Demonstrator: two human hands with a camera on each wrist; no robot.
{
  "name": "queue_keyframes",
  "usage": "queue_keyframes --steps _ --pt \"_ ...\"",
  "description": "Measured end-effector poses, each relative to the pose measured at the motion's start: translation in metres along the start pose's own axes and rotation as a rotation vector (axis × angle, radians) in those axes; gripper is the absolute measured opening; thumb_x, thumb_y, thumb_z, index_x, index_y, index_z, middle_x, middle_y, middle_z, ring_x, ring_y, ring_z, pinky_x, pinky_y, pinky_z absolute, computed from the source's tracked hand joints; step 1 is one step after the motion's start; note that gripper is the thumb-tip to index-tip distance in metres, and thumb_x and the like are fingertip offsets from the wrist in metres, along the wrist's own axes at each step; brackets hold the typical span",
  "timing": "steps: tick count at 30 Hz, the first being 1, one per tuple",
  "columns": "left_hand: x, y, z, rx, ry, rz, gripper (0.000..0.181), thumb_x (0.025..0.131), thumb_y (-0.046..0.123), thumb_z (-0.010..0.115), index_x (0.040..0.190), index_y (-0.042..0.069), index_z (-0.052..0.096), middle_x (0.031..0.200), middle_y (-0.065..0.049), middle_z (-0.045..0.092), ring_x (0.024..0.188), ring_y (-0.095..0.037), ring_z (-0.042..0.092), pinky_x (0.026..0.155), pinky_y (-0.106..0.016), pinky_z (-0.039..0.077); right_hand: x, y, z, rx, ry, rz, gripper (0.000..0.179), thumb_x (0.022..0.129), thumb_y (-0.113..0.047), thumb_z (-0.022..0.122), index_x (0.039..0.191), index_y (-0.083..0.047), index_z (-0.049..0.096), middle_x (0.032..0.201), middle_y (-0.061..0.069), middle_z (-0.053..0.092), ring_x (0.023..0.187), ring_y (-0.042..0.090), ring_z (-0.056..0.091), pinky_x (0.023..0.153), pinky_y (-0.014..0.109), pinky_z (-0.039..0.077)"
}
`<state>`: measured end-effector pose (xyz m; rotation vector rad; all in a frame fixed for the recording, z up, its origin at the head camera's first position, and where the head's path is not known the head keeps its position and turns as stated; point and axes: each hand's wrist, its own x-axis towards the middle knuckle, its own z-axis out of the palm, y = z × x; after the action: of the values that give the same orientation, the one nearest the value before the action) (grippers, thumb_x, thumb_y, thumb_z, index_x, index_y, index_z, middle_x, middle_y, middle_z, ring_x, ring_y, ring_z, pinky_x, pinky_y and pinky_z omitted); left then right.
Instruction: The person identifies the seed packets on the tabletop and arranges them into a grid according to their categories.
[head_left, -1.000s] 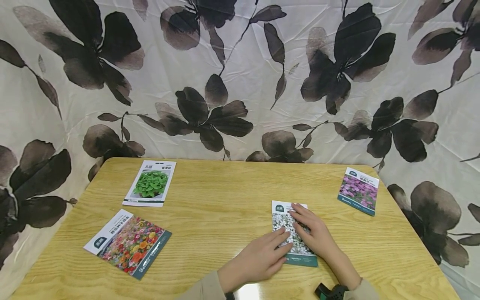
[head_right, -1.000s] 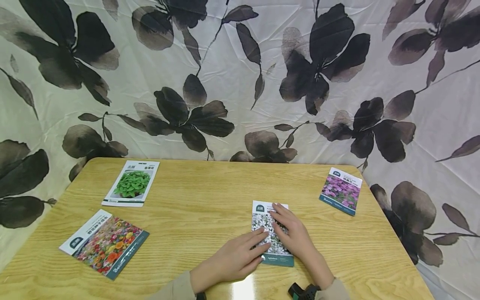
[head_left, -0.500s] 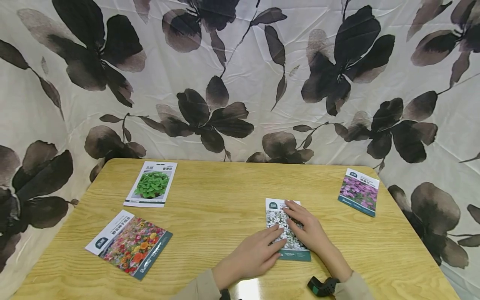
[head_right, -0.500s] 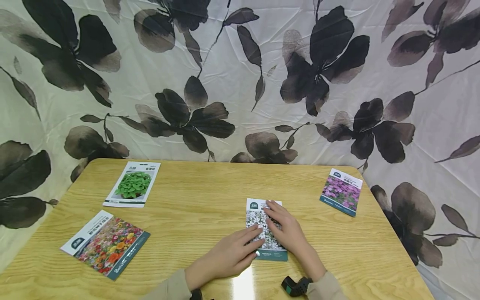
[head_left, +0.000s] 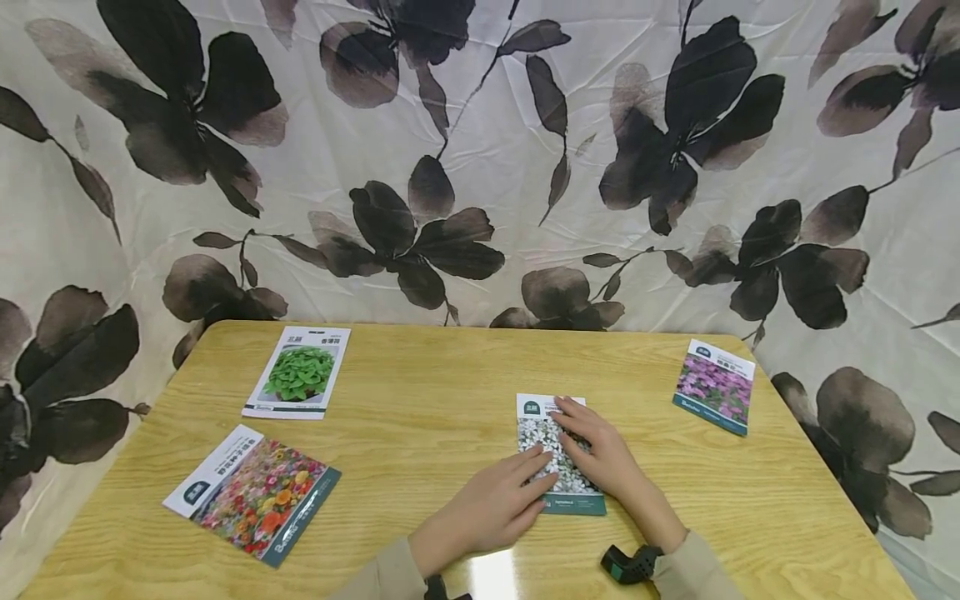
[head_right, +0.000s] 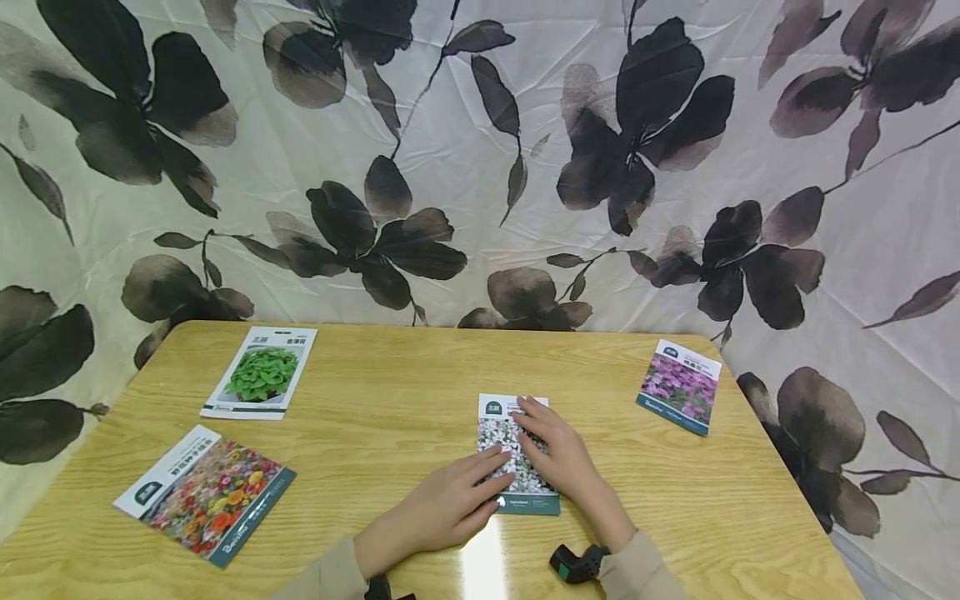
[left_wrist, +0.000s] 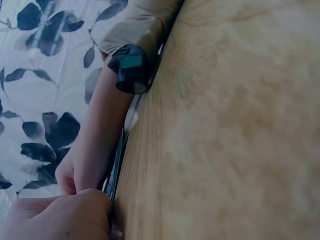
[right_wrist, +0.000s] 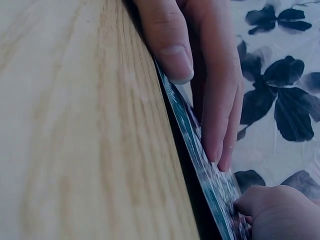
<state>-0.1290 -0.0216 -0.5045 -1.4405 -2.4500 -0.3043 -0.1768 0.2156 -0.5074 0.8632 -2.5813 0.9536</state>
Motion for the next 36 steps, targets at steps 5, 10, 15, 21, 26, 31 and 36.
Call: queue_keyframes --steps 5,10,15,21,26,31,36 --pt "-0.004 -0.007 -0.003 -0.044 0.006 -0.006 0.042 0.104 0.028 0.047 0.141 0.009 0.056 0.150 -0.015 0.046 0.141 -0.029 0.039 0.114 -0.037 0.034 0.007 -0.002 0.004 0.005 -0.015 0.003 0.038 0.095 -0.010 0.064 0.133 -0.002 0.063 0.146 0.014 0.051 0.137 0.034 0.044 0.105 0.055 0.040" --pt "-0.006 -0.014 -0.008 -0.075 0.017 -0.023 0.041 0.103 0.026 0.051 0.140 0.009 0.057 0.149 -0.014 0.047 0.141 -0.028 0.040 0.113 -0.037 0.036 0.016 -0.003 0.008 -0.006 -0.015 -0.004 0.038 0.095 -0.010 0.065 0.132 -0.003 0.064 0.144 0.014 0.053 0.135 0.034 0.046 0.105 0.055 0.041" --pt "-0.006 -0.015 -0.008 -0.080 0.030 -0.030 0.041 0.102 0.026 0.052 0.139 0.009 0.058 0.148 -0.015 0.048 0.140 -0.029 0.041 0.112 -0.038 0.037 0.020 -0.002 0.010 0.002 -0.029 0.011 0.037 0.096 -0.010 0.065 0.132 -0.004 0.064 0.145 0.013 0.052 0.137 0.033 0.044 0.107 0.054 0.040" --pt "-0.005 -0.015 -0.007 -0.106 0.052 -0.045 0.040 0.101 0.025 0.054 0.137 0.009 0.060 0.146 -0.015 0.050 0.139 -0.029 0.042 0.112 -0.038 0.038 0.021 0.000 0.010 0.019 -0.011 0.005 0.037 0.094 -0.008 0.066 0.131 -0.003 0.065 0.143 0.014 0.054 0.136 0.034 0.046 0.106 0.055 0.040" --pt "-0.005 -0.017 -0.006 -0.133 0.066 -0.055 0.039 0.101 0.023 0.055 0.136 0.008 0.061 0.145 -0.016 0.051 0.138 -0.030 0.043 0.110 -0.039 0.040 0.023 0.002 0.012 0.012 -0.010 -0.012 0.037 0.094 -0.008 0.066 0.130 -0.002 0.065 0.143 0.015 0.054 0.135 0.034 0.046 0.105 0.054 0.041" --pt "-0.006 -0.021 -0.005 -0.133 0.089 -0.057 0.038 0.100 0.021 0.056 0.134 0.007 0.062 0.144 -0.017 0.052 0.137 -0.031 0.045 0.110 -0.040 0.040 0.028 0.001 0.013 0.020 -0.019 -0.005 0.037 0.095 -0.009 0.065 0.131 -0.002 0.064 0.144 0.015 0.053 0.136 0.033 0.046 0.107 0.053 0.040" --pt "-0.006 -0.026 -0.004 -0.144 0.090 -0.065 0.038 0.100 0.021 0.056 0.135 0.008 0.062 0.145 -0.016 0.052 0.137 -0.030 0.044 0.110 -0.040 0.040 0.032 0.000 0.013 0.032 -0.035 0.003 0.036 0.096 -0.011 0.063 0.131 -0.002 0.064 0.144 0.015 0.053 0.136 0.034 0.045 0.107 0.053 0.040"
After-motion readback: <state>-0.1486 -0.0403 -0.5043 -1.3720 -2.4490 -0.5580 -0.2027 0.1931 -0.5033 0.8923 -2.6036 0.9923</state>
